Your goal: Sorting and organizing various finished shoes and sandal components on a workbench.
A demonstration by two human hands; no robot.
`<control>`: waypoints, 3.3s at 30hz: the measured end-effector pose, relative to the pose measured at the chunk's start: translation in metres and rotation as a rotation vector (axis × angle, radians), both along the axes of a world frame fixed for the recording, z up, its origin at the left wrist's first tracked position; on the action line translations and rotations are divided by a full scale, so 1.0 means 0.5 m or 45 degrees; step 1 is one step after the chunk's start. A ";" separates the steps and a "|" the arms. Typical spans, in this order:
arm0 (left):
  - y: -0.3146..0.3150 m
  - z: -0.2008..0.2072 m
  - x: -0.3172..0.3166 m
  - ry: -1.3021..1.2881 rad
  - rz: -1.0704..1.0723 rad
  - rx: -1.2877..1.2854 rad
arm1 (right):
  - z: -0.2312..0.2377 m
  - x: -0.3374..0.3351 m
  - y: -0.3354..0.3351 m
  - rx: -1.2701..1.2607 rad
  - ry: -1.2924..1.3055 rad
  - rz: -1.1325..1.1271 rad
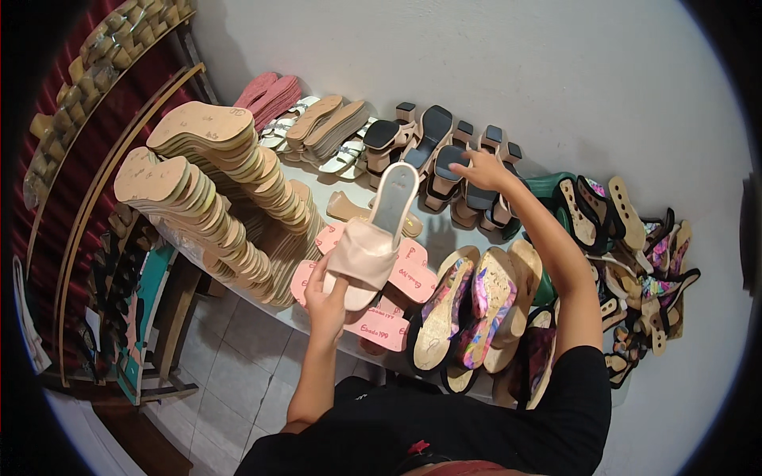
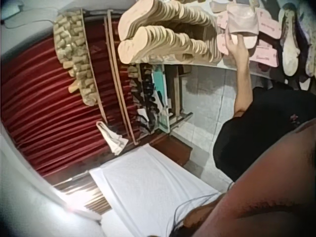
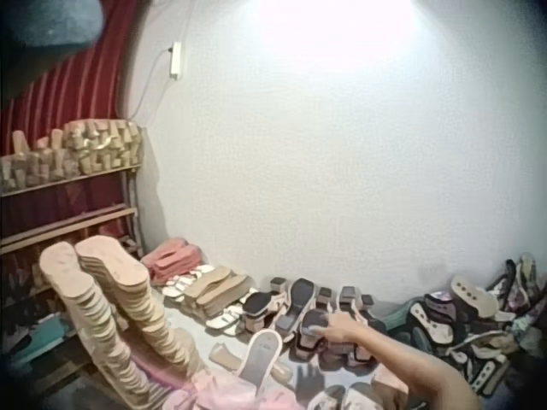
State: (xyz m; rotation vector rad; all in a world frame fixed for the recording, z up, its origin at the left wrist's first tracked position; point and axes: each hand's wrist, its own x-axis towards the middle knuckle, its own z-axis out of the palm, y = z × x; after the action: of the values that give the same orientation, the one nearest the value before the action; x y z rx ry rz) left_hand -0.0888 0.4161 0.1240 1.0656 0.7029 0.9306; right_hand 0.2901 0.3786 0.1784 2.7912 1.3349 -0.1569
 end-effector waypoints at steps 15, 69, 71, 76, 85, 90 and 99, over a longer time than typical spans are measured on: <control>0.074 0.161 0.028 0.179 -0.179 1.501 | 0.181 -0.170 -0.156 0.315 1.153 0.480; 0.128 -0.021 -0.196 0.351 -0.105 0.579 | -0.081 -0.125 0.382 0.481 0.099 -0.318; 0.128 -0.019 -0.197 0.341 -0.105 0.575 | -0.069 -0.132 0.374 0.453 0.072 -0.339; 0.123 -0.020 -0.199 0.311 -0.108 0.516 | -0.077 -0.135 0.352 0.490 -0.081 -0.201; 0.099 -0.013 -0.194 0.195 -0.165 0.492 | -0.035 -0.168 0.285 0.428 -0.175 -0.116; 0.070 0.020 -0.147 0.010 -0.223 0.481 | 0.032 -0.185 0.177 0.303 -0.218 0.085; -0.041 0.041 -0.027 -0.327 -0.539 0.464 | 0.140 -0.252 -0.189 0.038 0.114 0.267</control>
State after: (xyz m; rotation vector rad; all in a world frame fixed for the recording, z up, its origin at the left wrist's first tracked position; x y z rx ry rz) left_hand -0.1022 0.3955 0.1444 1.3211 0.0829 0.8193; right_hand 0.1639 0.2839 0.2482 2.6727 1.6521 -0.2580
